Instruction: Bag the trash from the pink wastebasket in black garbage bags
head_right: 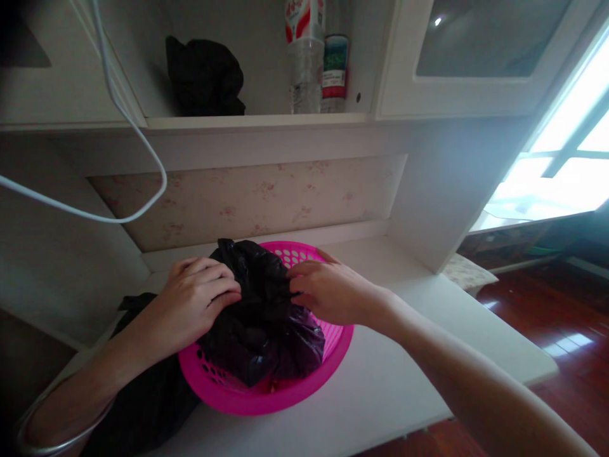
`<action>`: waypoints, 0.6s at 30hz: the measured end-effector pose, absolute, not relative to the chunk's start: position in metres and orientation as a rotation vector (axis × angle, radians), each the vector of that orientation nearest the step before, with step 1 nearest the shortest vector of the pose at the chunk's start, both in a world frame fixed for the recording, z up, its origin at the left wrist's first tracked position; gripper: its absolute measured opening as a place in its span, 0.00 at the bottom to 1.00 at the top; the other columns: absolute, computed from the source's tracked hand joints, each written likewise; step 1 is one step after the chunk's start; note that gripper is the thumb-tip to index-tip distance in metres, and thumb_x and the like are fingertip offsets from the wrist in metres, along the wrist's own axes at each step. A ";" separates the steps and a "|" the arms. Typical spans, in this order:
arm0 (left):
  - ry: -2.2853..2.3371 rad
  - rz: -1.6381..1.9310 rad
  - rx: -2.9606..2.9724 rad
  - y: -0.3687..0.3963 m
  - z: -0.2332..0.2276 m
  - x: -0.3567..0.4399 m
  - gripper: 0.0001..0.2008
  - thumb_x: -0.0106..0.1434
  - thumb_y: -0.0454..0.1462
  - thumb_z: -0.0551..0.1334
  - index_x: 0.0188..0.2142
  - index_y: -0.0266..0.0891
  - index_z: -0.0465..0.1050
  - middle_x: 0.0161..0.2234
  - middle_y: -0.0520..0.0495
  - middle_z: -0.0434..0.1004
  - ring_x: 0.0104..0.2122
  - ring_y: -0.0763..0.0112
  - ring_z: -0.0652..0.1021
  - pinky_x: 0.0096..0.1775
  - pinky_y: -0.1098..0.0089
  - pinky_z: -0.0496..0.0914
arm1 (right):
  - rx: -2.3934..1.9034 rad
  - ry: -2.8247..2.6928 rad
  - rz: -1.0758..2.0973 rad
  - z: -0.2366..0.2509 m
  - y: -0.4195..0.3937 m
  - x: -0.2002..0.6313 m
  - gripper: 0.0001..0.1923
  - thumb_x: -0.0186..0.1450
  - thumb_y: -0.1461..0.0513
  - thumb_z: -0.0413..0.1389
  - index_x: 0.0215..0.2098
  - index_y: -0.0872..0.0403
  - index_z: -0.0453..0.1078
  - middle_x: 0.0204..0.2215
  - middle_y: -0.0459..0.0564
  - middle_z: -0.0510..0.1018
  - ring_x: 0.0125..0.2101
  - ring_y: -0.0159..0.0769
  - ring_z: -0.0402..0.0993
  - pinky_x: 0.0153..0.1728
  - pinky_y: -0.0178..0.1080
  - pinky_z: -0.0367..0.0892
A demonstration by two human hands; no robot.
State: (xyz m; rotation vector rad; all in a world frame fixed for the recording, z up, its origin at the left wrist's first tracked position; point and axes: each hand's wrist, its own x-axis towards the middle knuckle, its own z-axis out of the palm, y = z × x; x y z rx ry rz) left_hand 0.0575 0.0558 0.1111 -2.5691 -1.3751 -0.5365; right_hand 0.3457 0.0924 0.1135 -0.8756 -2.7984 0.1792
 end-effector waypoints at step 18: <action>-1.728 -1.338 -2.377 0.055 0.116 0.039 0.12 0.72 0.47 0.58 0.41 0.44 0.73 0.36 0.51 0.81 0.37 0.63 0.81 0.42 0.64 0.73 | -0.778 -2.459 0.026 0.107 0.092 0.357 0.11 0.73 0.65 0.54 0.45 0.49 0.79 0.48 0.49 0.84 0.51 0.42 0.80 0.71 0.67 0.41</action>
